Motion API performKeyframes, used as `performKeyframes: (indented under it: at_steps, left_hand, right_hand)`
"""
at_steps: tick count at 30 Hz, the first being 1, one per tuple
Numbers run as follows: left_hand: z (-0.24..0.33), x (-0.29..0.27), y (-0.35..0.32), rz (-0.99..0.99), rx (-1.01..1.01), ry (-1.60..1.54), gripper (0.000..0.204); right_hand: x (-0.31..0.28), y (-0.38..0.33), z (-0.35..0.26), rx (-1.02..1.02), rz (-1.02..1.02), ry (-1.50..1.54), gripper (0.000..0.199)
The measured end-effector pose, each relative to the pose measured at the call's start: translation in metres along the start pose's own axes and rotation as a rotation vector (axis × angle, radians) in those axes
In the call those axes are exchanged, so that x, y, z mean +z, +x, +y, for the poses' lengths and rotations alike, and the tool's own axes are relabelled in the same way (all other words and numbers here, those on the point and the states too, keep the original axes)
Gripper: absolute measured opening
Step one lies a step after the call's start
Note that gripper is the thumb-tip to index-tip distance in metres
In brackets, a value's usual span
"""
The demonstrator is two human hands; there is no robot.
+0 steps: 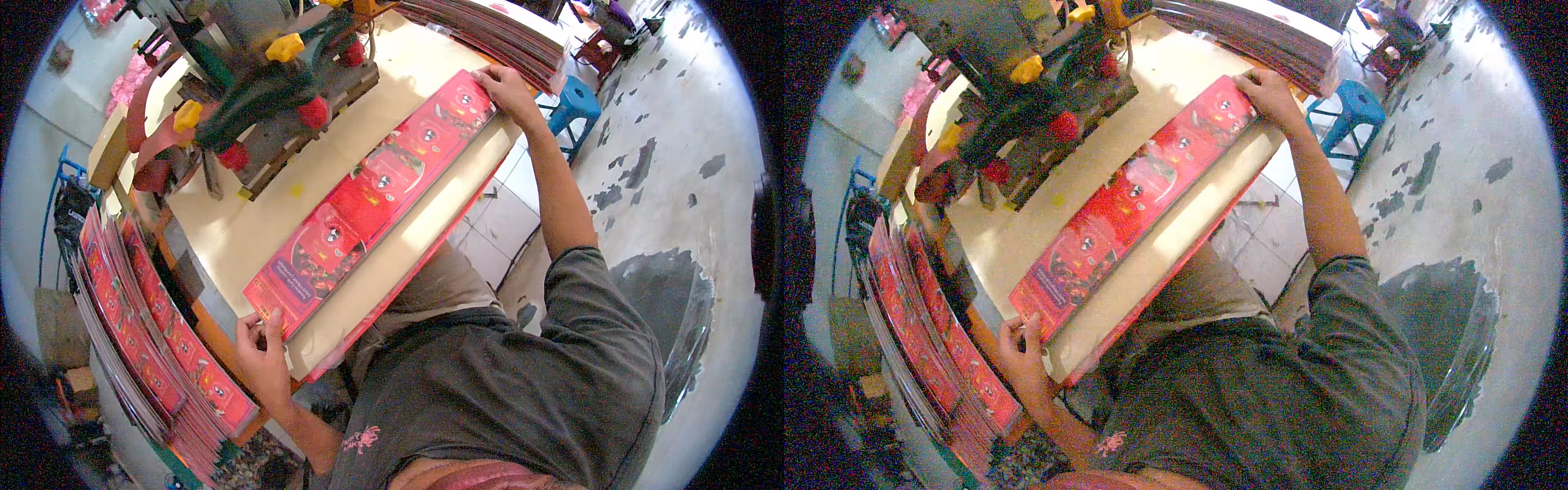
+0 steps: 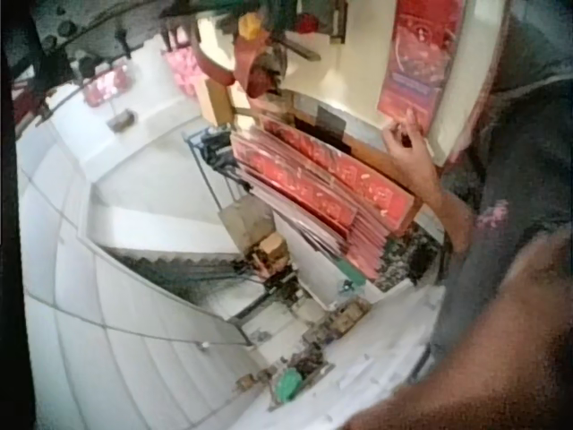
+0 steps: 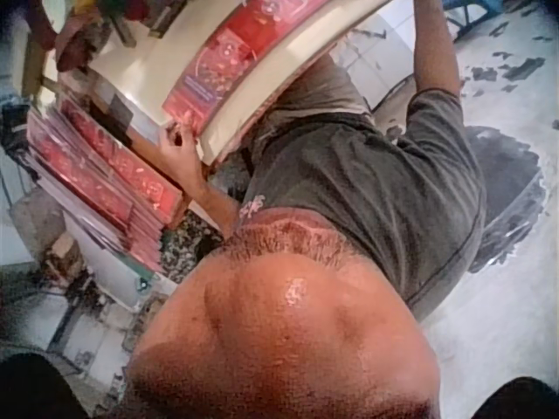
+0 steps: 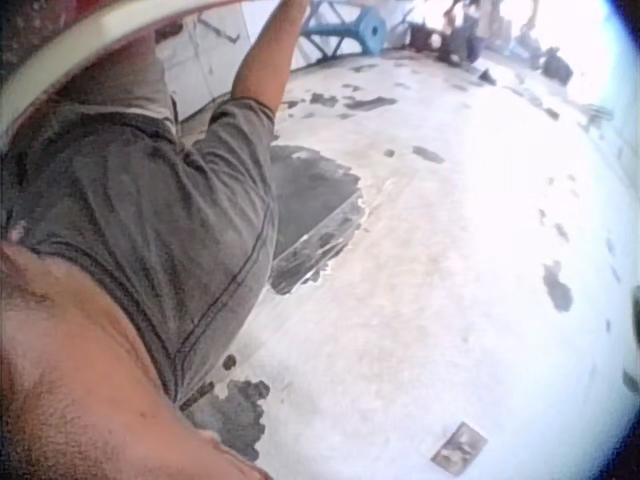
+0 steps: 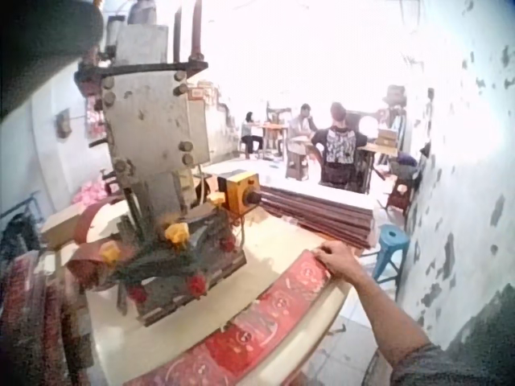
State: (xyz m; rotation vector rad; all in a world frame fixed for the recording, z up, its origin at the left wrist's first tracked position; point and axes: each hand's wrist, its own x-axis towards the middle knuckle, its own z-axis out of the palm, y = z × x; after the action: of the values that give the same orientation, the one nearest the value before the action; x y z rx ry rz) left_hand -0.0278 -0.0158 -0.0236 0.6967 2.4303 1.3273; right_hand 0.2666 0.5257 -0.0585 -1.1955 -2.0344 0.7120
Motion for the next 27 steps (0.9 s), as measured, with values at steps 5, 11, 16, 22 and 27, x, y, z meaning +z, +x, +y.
performKeyframes:
  at_steps: [5,11,16,22,27]
  left_hand:
    - [-0.009,-0.001,-0.002,0.018,-0.043,0.005,0.032]
    - [-0.010,-0.004,-0.008,0.246,0.074,0.161,0.038]
    - [-0.005,0.002,-0.013,0.158,0.128,0.194,0.052]
    - [-0.017,0.009,-0.020,-0.027,0.273,0.117,0.090]
    - [-0.025,0.010,-0.019,-0.047,0.342,0.171,0.102]
  right_hand:
    - [-0.009,0.002,-0.001,0.032,-0.044,-0.010,0.041]
    - [-0.028,-0.006,-0.003,-0.079,0.076,-0.046,0.038]
    - [-0.041,-0.024,0.015,-0.100,-0.057,-0.006,0.039]
    - [-0.048,-0.051,-0.001,-0.098,-0.203,0.163,0.051]
    - [-0.056,-0.063,-0.010,-0.152,-0.278,0.150,0.064]
